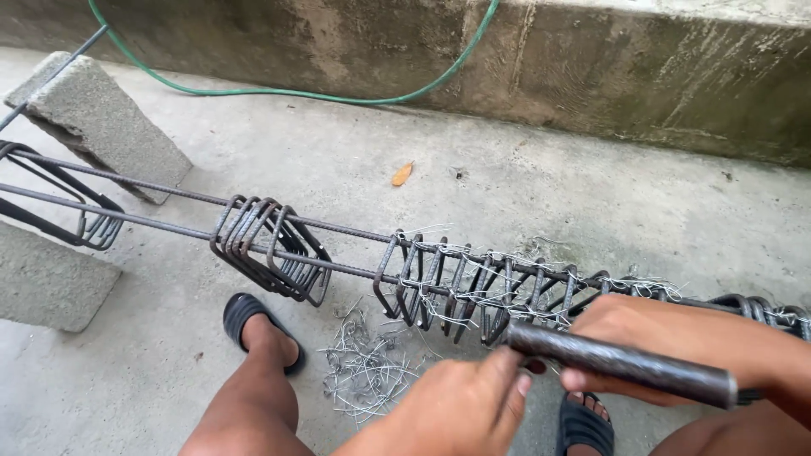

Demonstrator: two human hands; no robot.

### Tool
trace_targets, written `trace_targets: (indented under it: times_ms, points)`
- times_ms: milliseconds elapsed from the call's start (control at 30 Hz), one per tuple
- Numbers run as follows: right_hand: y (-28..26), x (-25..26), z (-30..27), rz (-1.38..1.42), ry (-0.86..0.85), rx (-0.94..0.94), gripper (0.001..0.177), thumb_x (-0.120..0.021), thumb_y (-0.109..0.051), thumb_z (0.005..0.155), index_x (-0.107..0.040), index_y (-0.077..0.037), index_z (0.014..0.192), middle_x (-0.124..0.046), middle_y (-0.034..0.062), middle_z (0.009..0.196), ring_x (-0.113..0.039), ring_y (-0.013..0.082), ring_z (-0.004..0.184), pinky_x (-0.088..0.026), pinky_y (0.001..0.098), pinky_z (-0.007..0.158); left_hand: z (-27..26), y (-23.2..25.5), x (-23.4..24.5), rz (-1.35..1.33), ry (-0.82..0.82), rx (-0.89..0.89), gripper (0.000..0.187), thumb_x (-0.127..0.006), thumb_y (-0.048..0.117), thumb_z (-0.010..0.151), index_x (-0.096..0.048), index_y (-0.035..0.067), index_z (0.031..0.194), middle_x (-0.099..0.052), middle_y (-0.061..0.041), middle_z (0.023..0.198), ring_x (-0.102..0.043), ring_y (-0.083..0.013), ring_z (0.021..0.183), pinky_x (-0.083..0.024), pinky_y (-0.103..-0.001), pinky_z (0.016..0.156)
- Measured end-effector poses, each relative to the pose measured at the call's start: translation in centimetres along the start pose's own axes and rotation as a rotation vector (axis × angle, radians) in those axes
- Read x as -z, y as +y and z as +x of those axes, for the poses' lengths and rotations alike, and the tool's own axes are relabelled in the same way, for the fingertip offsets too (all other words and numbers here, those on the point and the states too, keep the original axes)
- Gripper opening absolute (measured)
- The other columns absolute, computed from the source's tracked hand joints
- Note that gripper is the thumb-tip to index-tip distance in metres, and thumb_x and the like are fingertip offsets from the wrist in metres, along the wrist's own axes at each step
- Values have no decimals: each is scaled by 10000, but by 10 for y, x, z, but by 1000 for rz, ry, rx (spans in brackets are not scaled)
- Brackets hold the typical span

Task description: Tying rebar stirrups to longitudinal bars using wire and a twisting tool

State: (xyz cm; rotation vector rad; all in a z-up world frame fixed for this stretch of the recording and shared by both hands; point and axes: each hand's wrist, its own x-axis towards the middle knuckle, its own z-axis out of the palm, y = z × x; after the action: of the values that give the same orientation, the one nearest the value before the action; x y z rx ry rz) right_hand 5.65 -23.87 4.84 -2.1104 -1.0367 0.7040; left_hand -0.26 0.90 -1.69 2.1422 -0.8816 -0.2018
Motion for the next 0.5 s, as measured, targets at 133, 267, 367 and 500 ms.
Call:
trace_targets:
  times_ms: [133,267,367,500]
  points:
    - [-13,10,2,72,-112,255,392,-694,-285,1003,-628,-100,663,-620,49,536,-540,249,437,-485,362,459,-5,14,-5,114,-121,-24,286,-473,176,1042,-455,-29,1242,-631,-169,570,-627,-403,395,-510,-509,375]
    - [-13,20,6,78,-258,204,423,-584,-339,1064,-585,-94,720,-665,53,612,-525,236,471,-478,371,490,-4,19,-13,200,-168,86,417,-478,285,1056,-480,-9,1351,-632,-152,557,-640,-394,400,-522,-525,388]
    - [-6,17,5,53,-352,127,445,-560,-396,1080,-604,-90,760,-697,51,671,-546,257,501,-491,390,533,-4,13,-13,189,-139,73,417,-439,320,1060,-497,6,1329,-612,-132,549,-632,-369,399,-524,-504,391]
    - [4,6,1,32,-511,56,296,-601,-282,961,-532,-98,740,-560,58,625,-444,234,500,-406,408,482,-6,3,-13,147,-92,36,453,-350,398,1071,-536,41,1279,-568,-86,532,-614,-312,395,-528,-456,398]
